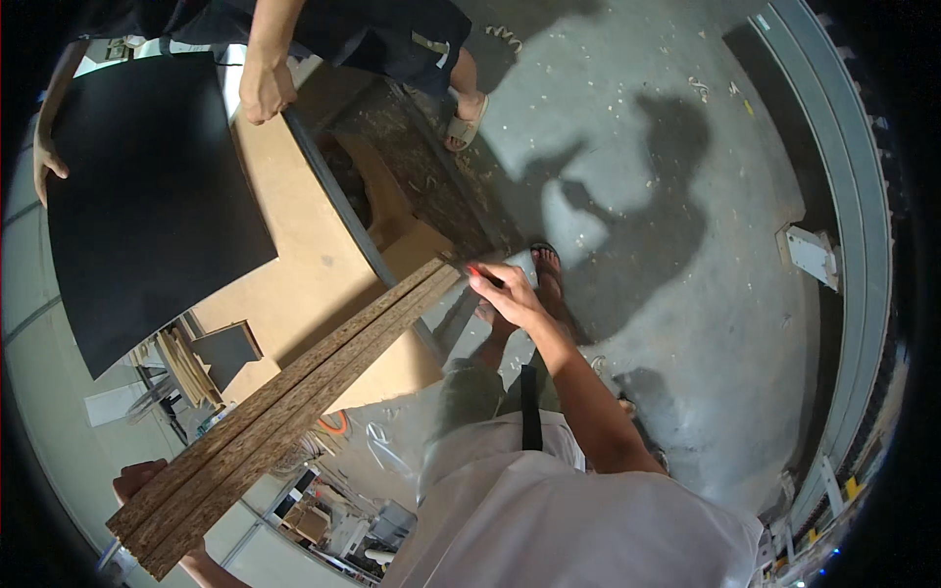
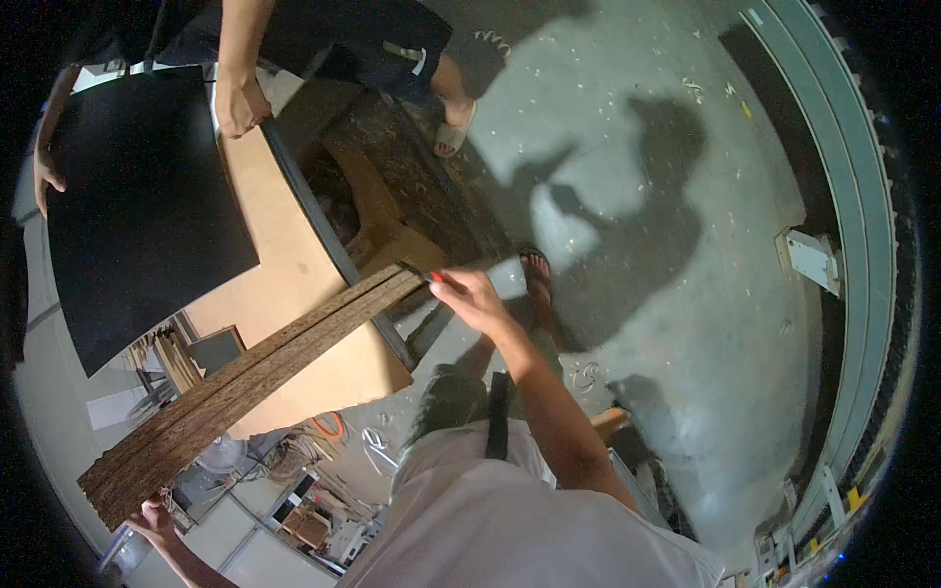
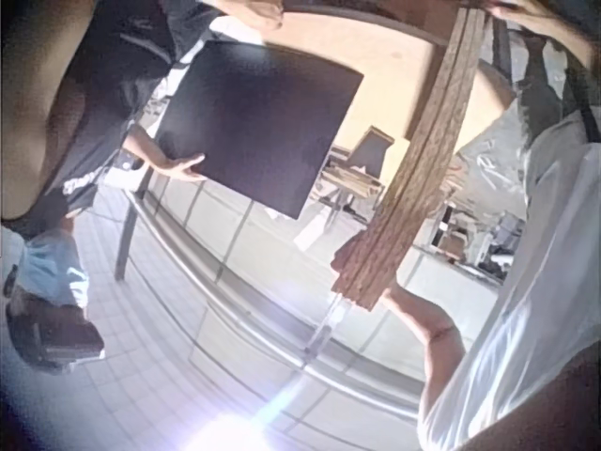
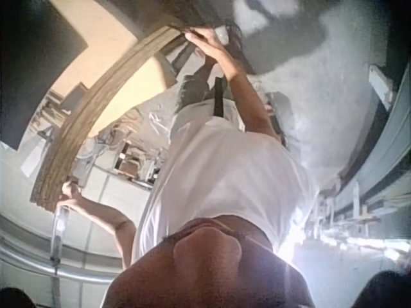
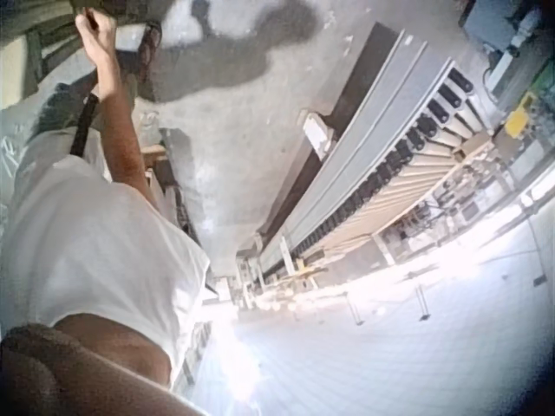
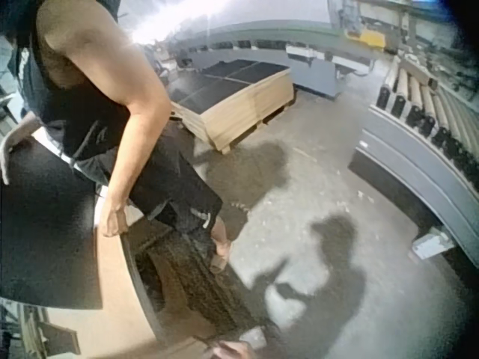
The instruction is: Trimming edges of wooden panels with a utility knife and organizing them in a factory.
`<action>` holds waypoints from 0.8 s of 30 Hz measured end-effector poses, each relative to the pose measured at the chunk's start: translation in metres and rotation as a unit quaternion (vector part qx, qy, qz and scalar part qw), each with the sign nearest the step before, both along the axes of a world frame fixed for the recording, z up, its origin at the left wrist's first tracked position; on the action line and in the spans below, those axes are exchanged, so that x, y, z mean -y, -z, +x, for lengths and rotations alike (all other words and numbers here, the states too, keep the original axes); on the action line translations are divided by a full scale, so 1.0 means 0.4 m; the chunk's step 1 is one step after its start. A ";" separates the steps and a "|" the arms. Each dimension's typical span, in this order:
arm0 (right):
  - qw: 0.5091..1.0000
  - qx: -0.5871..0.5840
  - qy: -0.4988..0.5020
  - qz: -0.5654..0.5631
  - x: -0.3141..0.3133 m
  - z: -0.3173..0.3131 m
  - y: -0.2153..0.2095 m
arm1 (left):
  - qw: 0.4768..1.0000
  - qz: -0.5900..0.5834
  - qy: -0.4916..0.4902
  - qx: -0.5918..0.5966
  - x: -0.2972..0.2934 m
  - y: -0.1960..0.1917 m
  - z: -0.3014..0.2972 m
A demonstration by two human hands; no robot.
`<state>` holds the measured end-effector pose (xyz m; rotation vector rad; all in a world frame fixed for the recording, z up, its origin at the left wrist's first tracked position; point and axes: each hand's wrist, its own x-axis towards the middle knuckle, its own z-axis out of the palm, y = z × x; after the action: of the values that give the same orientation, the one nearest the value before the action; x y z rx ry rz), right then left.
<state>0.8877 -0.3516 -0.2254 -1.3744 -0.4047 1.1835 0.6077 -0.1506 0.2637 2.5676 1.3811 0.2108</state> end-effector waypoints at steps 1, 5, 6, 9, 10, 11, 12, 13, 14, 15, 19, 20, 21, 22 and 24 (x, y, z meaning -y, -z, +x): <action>0.999 0.010 -0.035 -0.017 -0.015 0.015 -0.002 | 1.000 0.000 0.003 -0.005 0.021 0.000 0.011; 0.999 0.047 -0.013 0.000 -0.053 -0.005 0.048 | 1.000 0.006 0.024 -0.012 0.019 0.046 0.078; 0.999 0.024 0.020 0.009 -0.052 -0.017 0.062 | 0.999 0.011 0.032 -0.012 0.022 0.051 0.092; 0.971 -0.221 0.083 -0.038 -0.037 -0.051 0.062 | 0.998 0.043 0.026 -0.023 0.036 0.058 0.182; 0.944 -0.309 0.111 -0.041 -0.035 -0.032 0.038 | 0.998 0.045 0.026 -0.018 0.029 0.078 0.204; 0.932 -0.338 0.127 -0.037 -0.036 -0.025 0.005 | 0.998 0.048 0.025 -0.012 0.027 0.091 0.215; 0.935 -0.333 0.119 -0.030 -0.043 -0.022 -0.013 | 0.998 0.059 0.023 -0.008 0.036 0.090 0.224; 0.933 -0.339 0.115 -0.037 -0.059 -0.023 -0.035 | 0.997 0.073 0.020 -0.004 0.039 0.072 0.201; 0.931 -0.345 0.110 -0.043 -0.073 -0.026 -0.061 | 0.996 0.089 0.015 0.002 0.069 0.071 0.195; 0.933 -0.342 0.099 -0.057 -0.082 -0.030 -0.087 | 0.994 0.110 0.007 0.007 0.083 0.042 0.145; 0.909 -0.399 0.116 -0.030 -0.119 -0.001 -0.099 | 0.997 0.042 0.024 -0.065 0.078 -0.002 0.165; 0.903 -0.415 0.106 0.001 -0.138 0.018 -0.084 | 0.992 0.065 0.030 -0.105 0.077 -0.002 0.136; 0.917 -0.388 0.093 0.008 -0.141 0.036 -0.049 | 0.997 0.060 0.004 -0.057 0.080 0.006 0.122; 0.929 -0.361 0.080 0.015 -0.135 0.052 -0.017 | 0.997 0.044 -0.010 -0.060 0.073 0.011 0.102; 0.934 -0.343 0.095 -0.003 -0.160 0.039 -0.051 | 0.994 0.061 -0.013 -0.088 0.062 -0.001 0.041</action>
<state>0.9034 -0.2876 -0.2052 -0.8952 0.2258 1.4088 0.6242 -0.1754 0.2643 2.7254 1.5074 0.0753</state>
